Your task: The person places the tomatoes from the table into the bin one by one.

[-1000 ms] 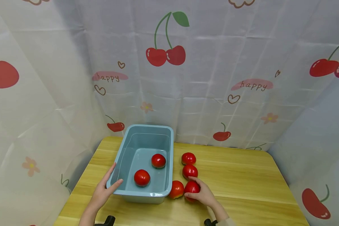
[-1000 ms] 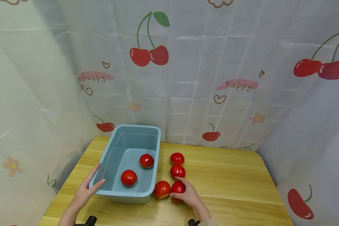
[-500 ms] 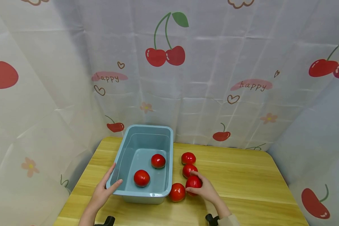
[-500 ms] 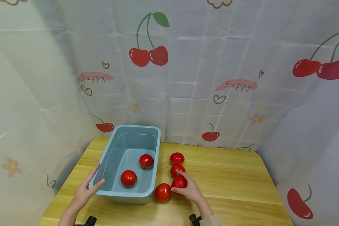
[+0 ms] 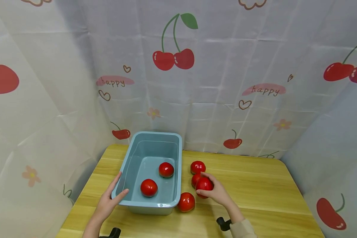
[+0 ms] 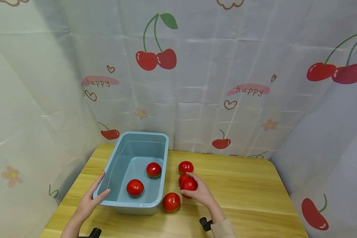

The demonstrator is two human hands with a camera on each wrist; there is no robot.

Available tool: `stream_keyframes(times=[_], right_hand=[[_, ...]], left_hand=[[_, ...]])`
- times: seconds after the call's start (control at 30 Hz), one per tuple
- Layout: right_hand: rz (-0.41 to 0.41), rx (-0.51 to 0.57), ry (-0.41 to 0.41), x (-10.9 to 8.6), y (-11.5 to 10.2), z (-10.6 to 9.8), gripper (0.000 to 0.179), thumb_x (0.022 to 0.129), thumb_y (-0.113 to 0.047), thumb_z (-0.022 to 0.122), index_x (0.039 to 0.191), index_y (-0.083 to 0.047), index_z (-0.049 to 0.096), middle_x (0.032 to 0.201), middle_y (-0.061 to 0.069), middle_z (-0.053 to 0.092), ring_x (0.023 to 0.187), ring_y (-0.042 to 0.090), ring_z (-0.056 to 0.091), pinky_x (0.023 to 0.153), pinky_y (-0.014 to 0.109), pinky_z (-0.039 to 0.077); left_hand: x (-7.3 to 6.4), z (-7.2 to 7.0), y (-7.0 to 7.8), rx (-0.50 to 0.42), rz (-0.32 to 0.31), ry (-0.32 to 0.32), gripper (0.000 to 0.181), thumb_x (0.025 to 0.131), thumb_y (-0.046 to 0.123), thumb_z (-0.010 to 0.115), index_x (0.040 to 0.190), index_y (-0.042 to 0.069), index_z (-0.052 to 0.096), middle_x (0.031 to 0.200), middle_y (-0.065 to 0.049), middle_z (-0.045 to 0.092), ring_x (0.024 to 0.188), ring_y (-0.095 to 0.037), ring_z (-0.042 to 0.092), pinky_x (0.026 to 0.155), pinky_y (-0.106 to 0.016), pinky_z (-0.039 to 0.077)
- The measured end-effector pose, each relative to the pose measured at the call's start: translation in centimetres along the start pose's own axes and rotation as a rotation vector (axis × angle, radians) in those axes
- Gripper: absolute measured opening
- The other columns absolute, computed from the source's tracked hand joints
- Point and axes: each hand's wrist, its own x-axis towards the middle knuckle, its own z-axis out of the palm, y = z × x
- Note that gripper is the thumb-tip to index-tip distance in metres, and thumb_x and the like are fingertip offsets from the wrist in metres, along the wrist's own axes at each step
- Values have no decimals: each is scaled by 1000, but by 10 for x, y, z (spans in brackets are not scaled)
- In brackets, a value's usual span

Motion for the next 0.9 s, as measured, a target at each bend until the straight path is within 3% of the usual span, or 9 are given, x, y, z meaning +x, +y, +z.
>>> stream_keyframes(times=[0.33, 0.63, 0.9], right_hand=[[-31, -17, -1, 11, -18, -5, 69, 74, -25, 80, 136, -16, 50, 135, 13, 47, 114, 38, 47, 79, 48, 52], [-54, -19, -2, 15, -40, -8, 68, 72, -28, 82, 133, -26, 51, 134, 8, 48, 112, 34, 49, 82, 45, 51], [-94, 1, -13, 19, -58, -8, 69, 74, -26, 81, 135, -22, 49, 134, 4, 49, 115, 32, 48, 83, 46, 50]], left_hand=[[-1, 0, -1, 0, 23, 8, 72, 90, 36, 64, 149, 34, 23, 155, -11, 16, 135, -43, 23, 96, -57, 37], [-1, 0, 0, -2, 10, 5, 73, 89, 37, 64, 149, 34, 22, 155, -11, 15, 135, -43, 22, 96, -57, 37], [0, 0, 1, -6, -2, -1, 74, 89, 38, 64, 149, 35, 21, 155, -10, 14, 136, -42, 20, 97, -58, 36]])
